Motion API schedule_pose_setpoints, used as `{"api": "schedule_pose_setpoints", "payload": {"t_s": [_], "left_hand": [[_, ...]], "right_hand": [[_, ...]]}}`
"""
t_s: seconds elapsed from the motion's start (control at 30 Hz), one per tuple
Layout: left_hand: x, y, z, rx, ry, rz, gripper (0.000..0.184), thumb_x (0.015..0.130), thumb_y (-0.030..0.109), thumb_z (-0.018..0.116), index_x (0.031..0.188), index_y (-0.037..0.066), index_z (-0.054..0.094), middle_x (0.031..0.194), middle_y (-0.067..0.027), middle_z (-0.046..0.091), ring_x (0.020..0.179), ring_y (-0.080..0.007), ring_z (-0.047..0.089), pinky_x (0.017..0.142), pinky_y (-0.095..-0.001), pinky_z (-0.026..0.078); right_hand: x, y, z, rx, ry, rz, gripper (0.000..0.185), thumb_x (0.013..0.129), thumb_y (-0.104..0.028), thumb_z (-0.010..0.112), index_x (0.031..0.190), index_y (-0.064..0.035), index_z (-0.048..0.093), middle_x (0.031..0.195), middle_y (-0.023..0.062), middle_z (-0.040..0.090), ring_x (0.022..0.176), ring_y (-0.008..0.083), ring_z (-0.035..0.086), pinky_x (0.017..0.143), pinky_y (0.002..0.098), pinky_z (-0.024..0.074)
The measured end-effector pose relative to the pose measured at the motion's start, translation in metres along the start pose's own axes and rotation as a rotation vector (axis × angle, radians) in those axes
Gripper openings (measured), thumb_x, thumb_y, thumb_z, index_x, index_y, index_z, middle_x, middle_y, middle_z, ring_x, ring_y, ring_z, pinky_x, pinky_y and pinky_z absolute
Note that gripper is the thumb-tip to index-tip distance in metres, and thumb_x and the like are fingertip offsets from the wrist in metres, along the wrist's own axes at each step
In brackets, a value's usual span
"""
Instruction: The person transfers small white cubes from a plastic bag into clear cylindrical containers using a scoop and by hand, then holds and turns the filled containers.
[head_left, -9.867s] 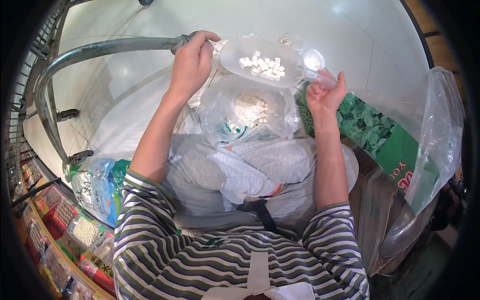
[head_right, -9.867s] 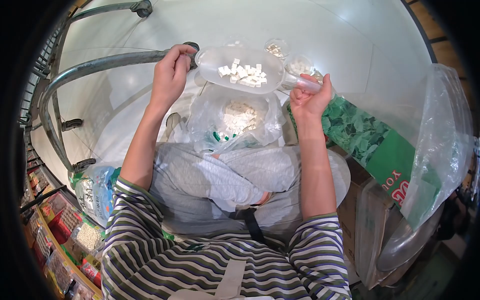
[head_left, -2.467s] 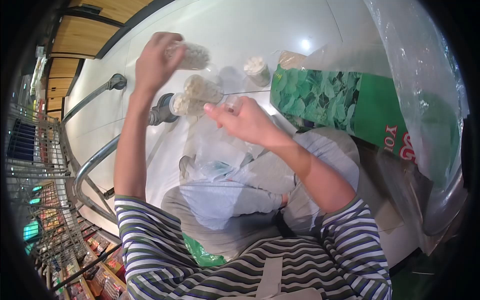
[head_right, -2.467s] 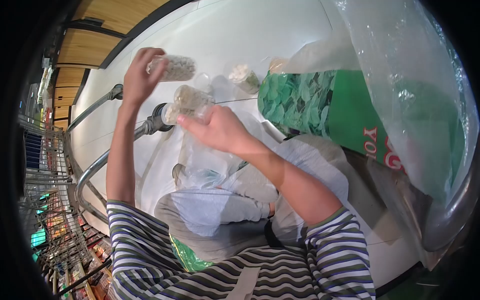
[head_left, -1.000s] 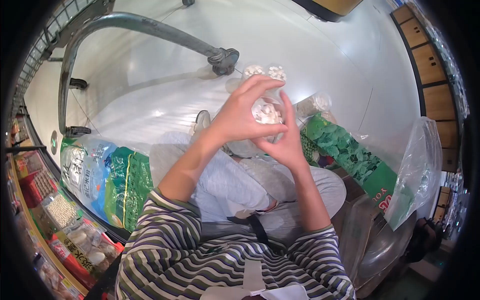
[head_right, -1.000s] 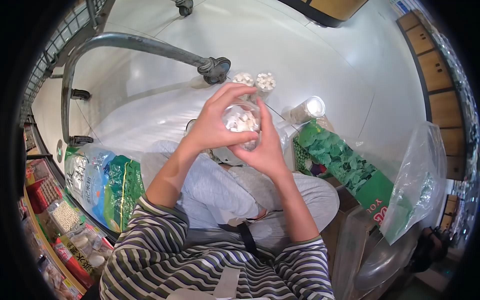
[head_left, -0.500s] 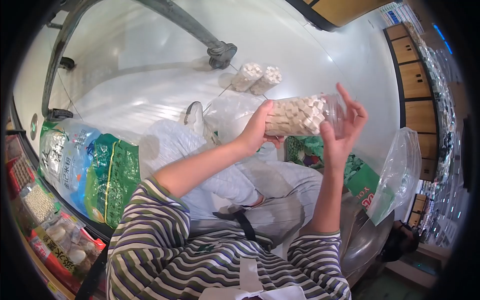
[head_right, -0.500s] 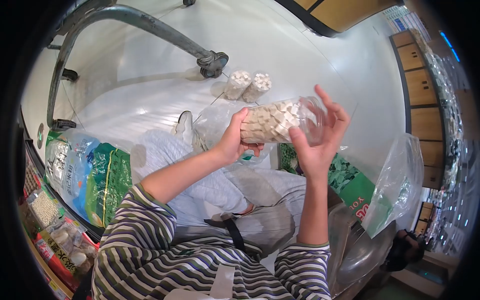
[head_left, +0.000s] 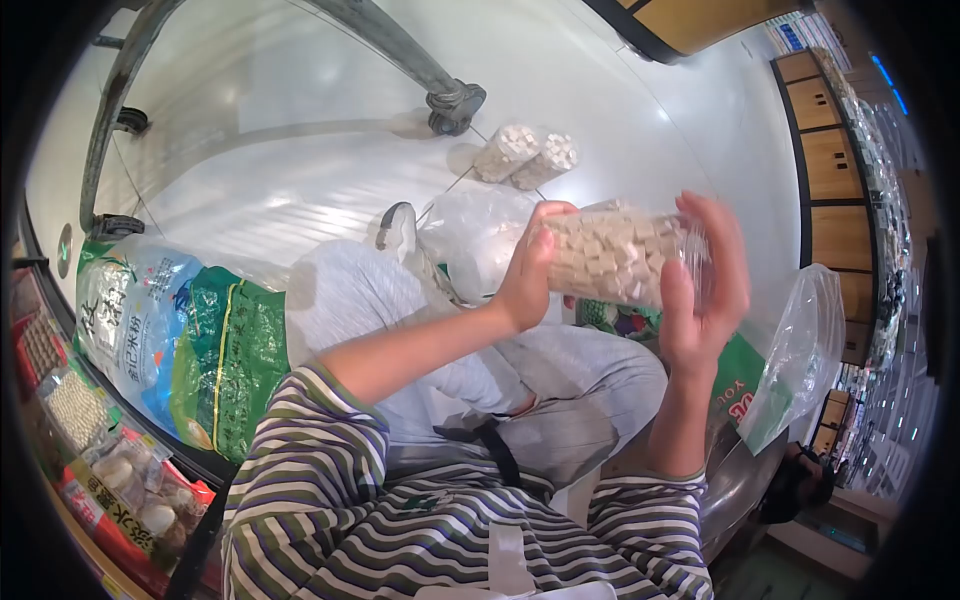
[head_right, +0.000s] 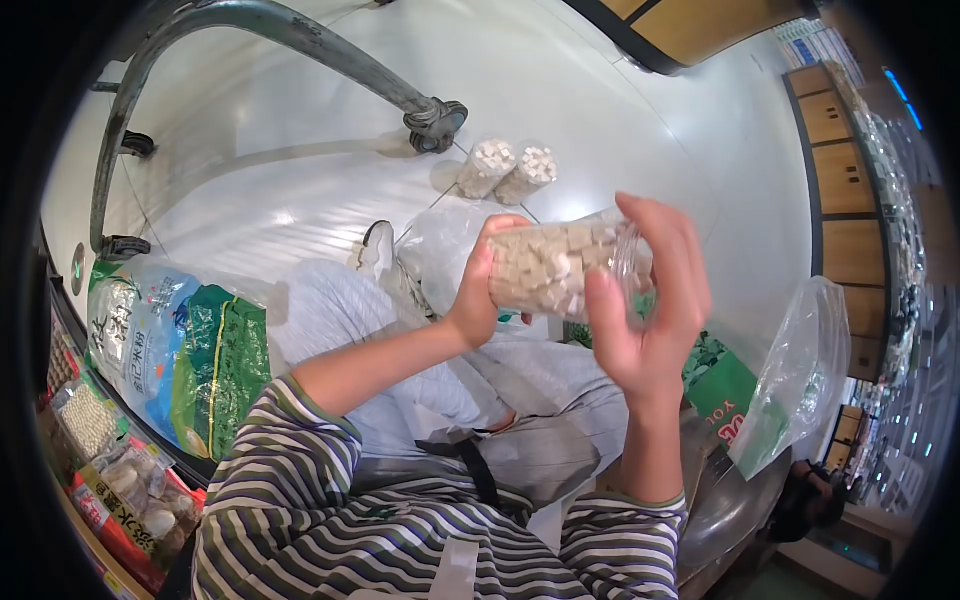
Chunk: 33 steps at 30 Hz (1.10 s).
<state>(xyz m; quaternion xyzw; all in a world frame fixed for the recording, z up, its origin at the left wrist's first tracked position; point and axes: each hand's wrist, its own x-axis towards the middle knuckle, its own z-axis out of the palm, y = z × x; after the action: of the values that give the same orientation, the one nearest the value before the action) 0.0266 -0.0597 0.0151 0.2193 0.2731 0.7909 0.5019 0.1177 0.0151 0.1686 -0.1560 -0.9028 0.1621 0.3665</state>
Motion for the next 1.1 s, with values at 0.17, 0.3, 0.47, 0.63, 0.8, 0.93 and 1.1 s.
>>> {"api": "schedule_pose_setpoints", "payload": {"t_s": [0.17, 0.3, 0.47, 0.63, 0.8, 0.93, 1.1], "left_hand": [[0.001, -0.015, -0.010, -0.055, -0.056, -0.011, 0.045, 0.103, 0.044, 0.023, 0.124, 0.008, 0.038, 0.096, -0.0103, 0.059, 0.063, -0.0153, 0.060, 0.049, -0.0263, 0.047], [0.003, -0.032, -0.016, -0.017, -0.055, 0.085, 0.051, 0.103, 0.048, 0.021, 0.126, 0.007, 0.040, 0.096, -0.0079, 0.060, 0.065, -0.0139, 0.060, 0.049, -0.0259, 0.048], [0.016, -0.031, -0.019, 0.003, 0.001, -0.086, 0.053, 0.104, 0.049, 0.017, 0.128, 0.010, 0.041, 0.096, -0.0065, 0.061, 0.063, -0.0134, 0.059, 0.049, -0.0265, 0.048], [0.002, -0.034, -0.014, -0.038, -0.038, -0.081, 0.050, 0.105, 0.046, 0.015, 0.131, 0.011, 0.040, 0.094, -0.0073, 0.061, 0.063, -0.0146, 0.059, 0.049, -0.0276, 0.049], [0.004, -0.030, -0.014, 0.059, -0.008, -0.121, 0.055, 0.104, 0.046, 0.008, 0.119, 0.009, 0.045, 0.086, -0.0070, 0.063, 0.064, -0.0154, 0.061, 0.052, -0.0275, 0.050], [0.006, -0.023, -0.011, 0.049, -0.019, -0.180, 0.061, 0.104, 0.051, 0.010, 0.116, 0.007, 0.050, 0.090, -0.0067, 0.065, 0.068, -0.0151, 0.063, 0.060, -0.0272, 0.051], [0.000, -0.023, -0.011, -0.057, 0.114, -0.245, 0.063, 0.104, 0.051, 0.014, 0.123, 0.006, 0.054, 0.101, -0.0062, 0.068, 0.074, -0.0165, 0.065, 0.068, -0.0297, 0.052]], "right_hand": [[0.002, -0.002, 0.016, 0.016, -0.050, 0.290, 0.044, 0.070, -0.012, 0.069, 0.111, 0.0037, 0.064, 0.102, 0.0188, 0.062, 0.089, 0.0278, 0.062, 0.076, 0.0350, 0.0510], [0.004, -0.005, 0.016, -0.061, -0.115, 0.114, 0.048, 0.069, -0.015, 0.075, 0.113, 0.0020, 0.064, 0.103, 0.0169, 0.061, 0.087, 0.0250, 0.062, 0.075, 0.0351, 0.0515], [0.004, -0.008, 0.010, -0.066, -0.107, 0.091, 0.057, 0.063, -0.015, 0.079, 0.115, 0.0012, 0.063, 0.106, 0.0166, 0.060, 0.091, 0.0270, 0.063, 0.079, 0.0350, 0.0528], [0.010, -0.004, 0.005, -0.091, -0.199, 0.123, 0.065, 0.063, -0.015, 0.081, 0.123, -0.0020, 0.059, 0.113, 0.0154, 0.059, 0.097, 0.0294, 0.063, 0.082, 0.0368, 0.0533], [0.017, -0.013, -0.007, -0.008, -0.307, 0.113, 0.081, 0.057, -0.020, 0.085, 0.131, -0.0053, 0.054, 0.128, 0.0171, 0.054, 0.112, 0.0331, 0.059, 0.087, 0.0389, 0.0531], [0.013, -0.015, -0.012, -0.012, -0.337, 0.136, 0.092, 0.055, -0.022, 0.086, 0.137, -0.0070, 0.048, 0.137, 0.0191, 0.049, 0.122, 0.0388, 0.052, 0.096, 0.0438, 0.0478], [0.023, -0.008, -0.008, -0.052, -0.411, 0.162, 0.098, 0.056, -0.021, 0.084, 0.143, -0.0053, 0.040, 0.142, 0.0208, 0.044, 0.129, 0.0407, 0.046, 0.103, 0.0461, 0.0416]]}}
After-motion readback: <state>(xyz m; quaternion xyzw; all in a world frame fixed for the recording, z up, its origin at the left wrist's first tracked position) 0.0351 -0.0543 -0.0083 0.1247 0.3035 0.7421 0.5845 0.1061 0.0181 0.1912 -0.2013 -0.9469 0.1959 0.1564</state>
